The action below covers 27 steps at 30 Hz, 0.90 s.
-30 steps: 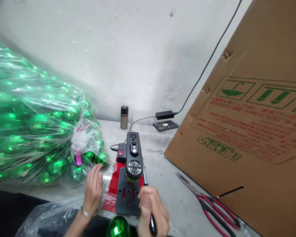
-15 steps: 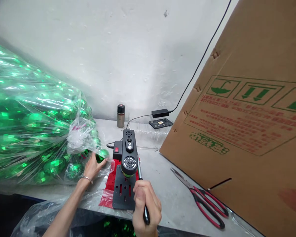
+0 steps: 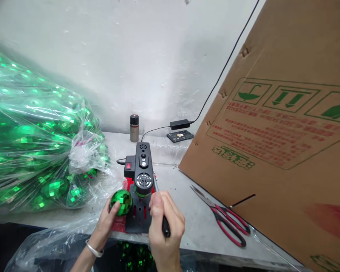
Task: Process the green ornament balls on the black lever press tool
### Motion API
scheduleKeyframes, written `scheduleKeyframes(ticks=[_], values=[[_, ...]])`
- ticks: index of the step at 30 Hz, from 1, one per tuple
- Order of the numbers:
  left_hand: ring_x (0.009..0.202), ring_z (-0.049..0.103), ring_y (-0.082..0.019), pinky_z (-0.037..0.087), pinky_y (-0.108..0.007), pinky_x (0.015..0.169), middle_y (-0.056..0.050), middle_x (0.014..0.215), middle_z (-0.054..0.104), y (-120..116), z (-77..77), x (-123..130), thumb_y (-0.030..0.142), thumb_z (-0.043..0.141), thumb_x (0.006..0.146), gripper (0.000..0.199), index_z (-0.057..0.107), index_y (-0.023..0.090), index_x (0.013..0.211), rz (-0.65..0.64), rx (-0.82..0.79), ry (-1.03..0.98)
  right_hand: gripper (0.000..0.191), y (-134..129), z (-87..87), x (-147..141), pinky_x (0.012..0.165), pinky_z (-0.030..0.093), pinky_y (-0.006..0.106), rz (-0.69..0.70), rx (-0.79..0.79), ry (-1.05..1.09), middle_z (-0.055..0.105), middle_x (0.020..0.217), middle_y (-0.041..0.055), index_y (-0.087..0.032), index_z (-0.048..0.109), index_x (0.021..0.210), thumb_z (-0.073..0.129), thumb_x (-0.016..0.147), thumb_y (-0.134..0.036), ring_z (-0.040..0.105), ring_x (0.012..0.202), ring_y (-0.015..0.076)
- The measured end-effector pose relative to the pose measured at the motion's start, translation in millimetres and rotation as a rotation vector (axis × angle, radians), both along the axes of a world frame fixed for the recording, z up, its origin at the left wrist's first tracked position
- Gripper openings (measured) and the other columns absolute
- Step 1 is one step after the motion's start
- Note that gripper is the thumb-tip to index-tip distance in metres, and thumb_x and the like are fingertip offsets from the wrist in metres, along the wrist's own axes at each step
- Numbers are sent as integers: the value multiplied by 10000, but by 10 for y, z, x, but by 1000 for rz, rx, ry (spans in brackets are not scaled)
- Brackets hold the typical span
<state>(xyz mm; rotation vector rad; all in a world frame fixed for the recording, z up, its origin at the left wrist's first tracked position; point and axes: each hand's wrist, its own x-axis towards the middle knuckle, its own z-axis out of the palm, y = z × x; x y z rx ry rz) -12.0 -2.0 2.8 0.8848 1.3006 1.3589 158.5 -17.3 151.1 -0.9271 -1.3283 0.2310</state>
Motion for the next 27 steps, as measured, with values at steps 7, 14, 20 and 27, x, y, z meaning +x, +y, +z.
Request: scheduleKeyframes(ticks=[7,14,20,27], values=[[1312,655,-392,473,-585,1172,-161,1391,703,-7,-143,282,503,864,703,836,563,204,1424,-141,47,392,337,-12,-23,32,561,403,234,31,-19,-19,493,670,-36,-217,511,751,479,1075,-133,504,607,98],[1317,643,-415,511,-635,1142,-175,1373,697,-31,-215,319,362,871,728,757,599,215,1419,-146,283,630,328,-27,-60,57,572,409,240,66,-9,-27,495,679,-32,-217,502,755,471,1062,-104,517,621,103],[1333,643,-427,513,-636,1148,-193,1415,685,-64,-321,340,397,897,725,801,585,209,1438,-217,294,597,328,-46,-68,51,569,416,236,62,-20,-26,498,690,-29,-215,508,755,475,1062,-102,523,623,100],[1379,618,-415,453,-624,1197,-199,1462,654,-24,-266,347,503,822,758,827,528,194,1467,-145,134,498,313,-55,-76,47,575,423,237,56,-19,-28,514,697,-28,-215,527,772,473,1067,-125,534,627,103]])
